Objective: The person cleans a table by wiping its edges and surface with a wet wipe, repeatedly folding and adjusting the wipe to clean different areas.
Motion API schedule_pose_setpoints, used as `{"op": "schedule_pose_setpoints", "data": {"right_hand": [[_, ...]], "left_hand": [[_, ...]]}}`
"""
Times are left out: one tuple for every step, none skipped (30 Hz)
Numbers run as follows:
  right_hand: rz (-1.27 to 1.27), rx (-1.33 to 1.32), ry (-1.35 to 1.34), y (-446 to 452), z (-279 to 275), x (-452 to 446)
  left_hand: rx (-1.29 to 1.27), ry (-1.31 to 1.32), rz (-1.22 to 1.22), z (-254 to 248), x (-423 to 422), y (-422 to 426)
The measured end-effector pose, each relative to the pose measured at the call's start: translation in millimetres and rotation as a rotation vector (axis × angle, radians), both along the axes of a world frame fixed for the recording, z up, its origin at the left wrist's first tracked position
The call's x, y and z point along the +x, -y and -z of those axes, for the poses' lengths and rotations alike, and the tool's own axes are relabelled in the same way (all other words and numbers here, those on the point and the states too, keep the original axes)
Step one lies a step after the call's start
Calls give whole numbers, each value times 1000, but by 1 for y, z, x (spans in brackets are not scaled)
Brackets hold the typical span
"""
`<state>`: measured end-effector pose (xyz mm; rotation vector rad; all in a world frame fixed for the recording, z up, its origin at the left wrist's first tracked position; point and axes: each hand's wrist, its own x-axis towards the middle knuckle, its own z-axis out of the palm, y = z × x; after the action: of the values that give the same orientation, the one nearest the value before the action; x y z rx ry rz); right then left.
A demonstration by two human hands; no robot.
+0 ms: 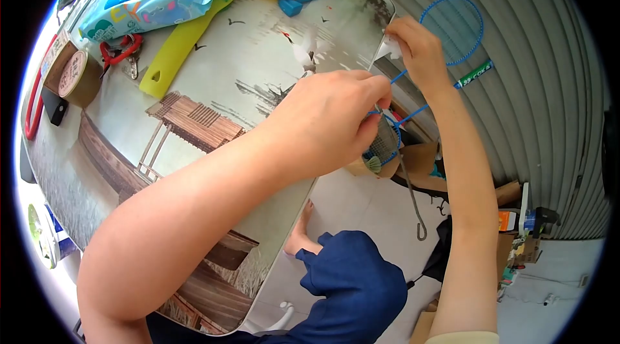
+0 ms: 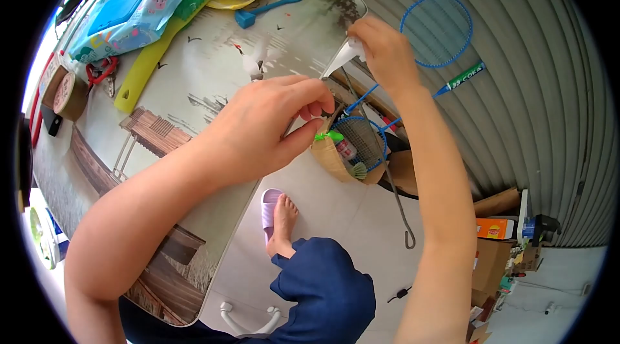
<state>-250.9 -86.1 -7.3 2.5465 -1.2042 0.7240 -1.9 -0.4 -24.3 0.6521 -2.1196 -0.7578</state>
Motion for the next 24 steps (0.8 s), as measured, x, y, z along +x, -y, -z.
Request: {"op": "schedule_pose_setpoints", "data": {"right_hand": [[-7,-9,-2,-4,0,2],[-13,-8,-3,-7,0,3],[-16,4,8,-11,1,4],[-18,15,22,-12,1,5],[-16,12,26,-9,0,5],[-23,-29,-7,-2,0,3],[-29,-69,-40,2,0,2],[-23,-69,-39,3,1,1],[11,-44,-14,6,1,1],[43,-20,11,7,1,2],[41,-18,8,4,1,3],[28,8,4,-2,-1,4],[14,36,2,-5,-2,6],[8,37,1,-6,-3,7],[-22,41,9,-8,-3,8],[-50,43,18,-9,-4,7],[-46,41,21,-6,-3,5],[-34,15,7,1,-2,2],[-23,-12,-8,6,-1,0],[-20,-14,-7,8,0,-2],[4,-11,11,10,2,-1],[26,-7,27,11,2,0],[24,-7,24,9,1,0],[27,18,18,6,-1,1]], "left_hand": [[2,-4,-4,0,0,0],[0,-14,-2,-1,0,-1],[-3,-22,2,-1,0,-1],[-5,-20,0,-1,0,0],[0,-10,5,-1,0,0],[7,-1,12,-1,0,0],[6,1,16,0,-1,0],[8,-10,12,1,-1,0],[9,-23,4,1,0,0],[9,-23,3,1,0,0],[11,-12,7,-1,1,-1],[11,-3,7,-2,1,0],[11,-6,1,-2,1,0],[-3,-12,-1,0,0,0],[-16,-16,0,1,0,-1],[-17,-14,1,0,0,0],[-9,-2,4,0,0,0],[-1,10,6,-1,-1,0],[-3,11,8,-1,-1,-1],[-4,0,8,-1,-1,0],[-5,-11,4,-1,0,0],[-5,-12,3,-1,1,-1],[-2,-10,5,-1,1,-1],[-1,-9,6,-1,1,0]]}}
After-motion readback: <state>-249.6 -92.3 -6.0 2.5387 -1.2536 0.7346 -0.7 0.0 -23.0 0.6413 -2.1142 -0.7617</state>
